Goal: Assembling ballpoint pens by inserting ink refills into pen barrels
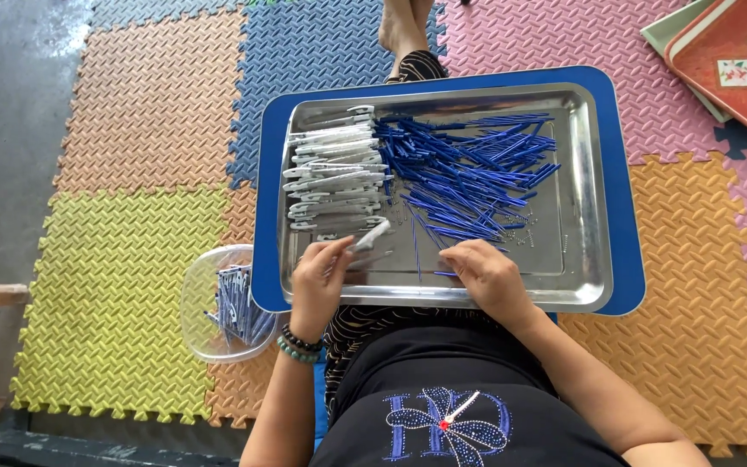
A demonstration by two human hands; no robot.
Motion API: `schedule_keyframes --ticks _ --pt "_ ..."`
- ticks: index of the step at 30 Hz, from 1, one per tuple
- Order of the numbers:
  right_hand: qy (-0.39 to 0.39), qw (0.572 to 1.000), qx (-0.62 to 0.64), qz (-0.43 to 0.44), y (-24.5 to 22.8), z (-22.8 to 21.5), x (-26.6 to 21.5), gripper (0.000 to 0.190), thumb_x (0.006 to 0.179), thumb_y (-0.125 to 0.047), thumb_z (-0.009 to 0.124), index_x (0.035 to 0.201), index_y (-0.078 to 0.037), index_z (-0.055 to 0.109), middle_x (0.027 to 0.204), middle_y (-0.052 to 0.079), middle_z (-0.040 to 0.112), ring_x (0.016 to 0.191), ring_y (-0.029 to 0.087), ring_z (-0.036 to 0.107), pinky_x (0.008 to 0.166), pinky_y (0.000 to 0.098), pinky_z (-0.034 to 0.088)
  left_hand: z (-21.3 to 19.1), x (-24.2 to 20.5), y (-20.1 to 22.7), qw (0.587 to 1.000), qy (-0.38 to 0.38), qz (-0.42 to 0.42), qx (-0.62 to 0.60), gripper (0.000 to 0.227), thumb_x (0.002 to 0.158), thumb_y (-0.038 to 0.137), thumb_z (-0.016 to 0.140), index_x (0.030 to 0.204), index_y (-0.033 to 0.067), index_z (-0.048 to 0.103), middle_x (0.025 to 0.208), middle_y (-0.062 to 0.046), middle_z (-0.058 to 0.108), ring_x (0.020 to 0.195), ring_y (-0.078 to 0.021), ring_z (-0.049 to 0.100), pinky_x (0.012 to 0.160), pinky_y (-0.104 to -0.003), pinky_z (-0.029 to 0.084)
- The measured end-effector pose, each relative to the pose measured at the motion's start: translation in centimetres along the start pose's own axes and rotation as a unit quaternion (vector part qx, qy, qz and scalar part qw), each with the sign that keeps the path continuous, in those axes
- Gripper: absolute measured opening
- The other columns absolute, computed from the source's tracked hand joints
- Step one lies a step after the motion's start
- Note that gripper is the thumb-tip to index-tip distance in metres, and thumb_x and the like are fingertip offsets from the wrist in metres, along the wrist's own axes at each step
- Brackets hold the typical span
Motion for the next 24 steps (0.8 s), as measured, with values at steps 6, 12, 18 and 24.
schedule_keyframes --ticks 6,12,18,24 --pt "0.076 0.929 0.312 0.185 -0.3 -3.0 4.0 0.01 0.102 -0.007 0.087 0.112 -0.007 0.083 0.091 0.011 0.084 0.072 0.013 0.077 0.072 0.0265 0.066 6.5 -2.3 0.9 0.931 -0.128 -0.157 -0.304 0.025 0.118 0.02 0.062 0.133 0.0099 0.079 0.093 -0.01 0.079 0.094 -0.0161 0.074 0.09 -0.039 0.062" --pt "0.065 0.915 0.369 0.148 -3.6 -1.9 5.3 0.015 0.099 -0.003 0.088 0.112 -0.002 0.081 0.095 0.011 0.086 0.078 0.014 0.082 0.077 0.027 0.068 8.4 -3.5 2.1 0.917 -0.154 -0.166 -0.327 0.024 0.117 0.022 0.066 0.132 0.011 0.08 0.083 -0.008 0.08 0.09 -0.0116 0.07 0.086 -0.032 0.057" --pt "0.057 0.918 0.372 0.124 -3.6 -1.5 4.9 0.011 0.098 0.0 0.087 0.107 0.002 0.082 0.101 0.016 0.084 0.078 0.018 0.081 0.073 0.0297 0.069 8.7 -4.0 2.3 0.908 -0.16 -0.162 -0.352 0.022 0.117 0.02 0.067 0.131 0.0092 0.08 0.08 -0.008 0.08 0.083 -0.01 0.066 0.079 -0.027 0.05" --pt "0.001 0.937 0.342 0.069 -4.1 -1.5 5.4 0.012 0.1 -0.001 0.084 0.111 0.0 0.087 0.109 0.016 0.084 0.089 0.021 0.082 0.078 0.0338 0.07 8.5 -3.5 2.6 0.898 -0.172 -0.169 -0.368 0.025 0.118 0.021 0.064 0.135 0.0091 0.078 0.083 -0.007 0.081 0.085 -0.0091 0.065 0.08 -0.026 0.047"
Point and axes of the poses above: each hand's wrist, its own x-axis towards the middle knuckle, its own z-axis out of the palm, y = z × x, the point moved 10 cm from there along x, towards the middle knuckle
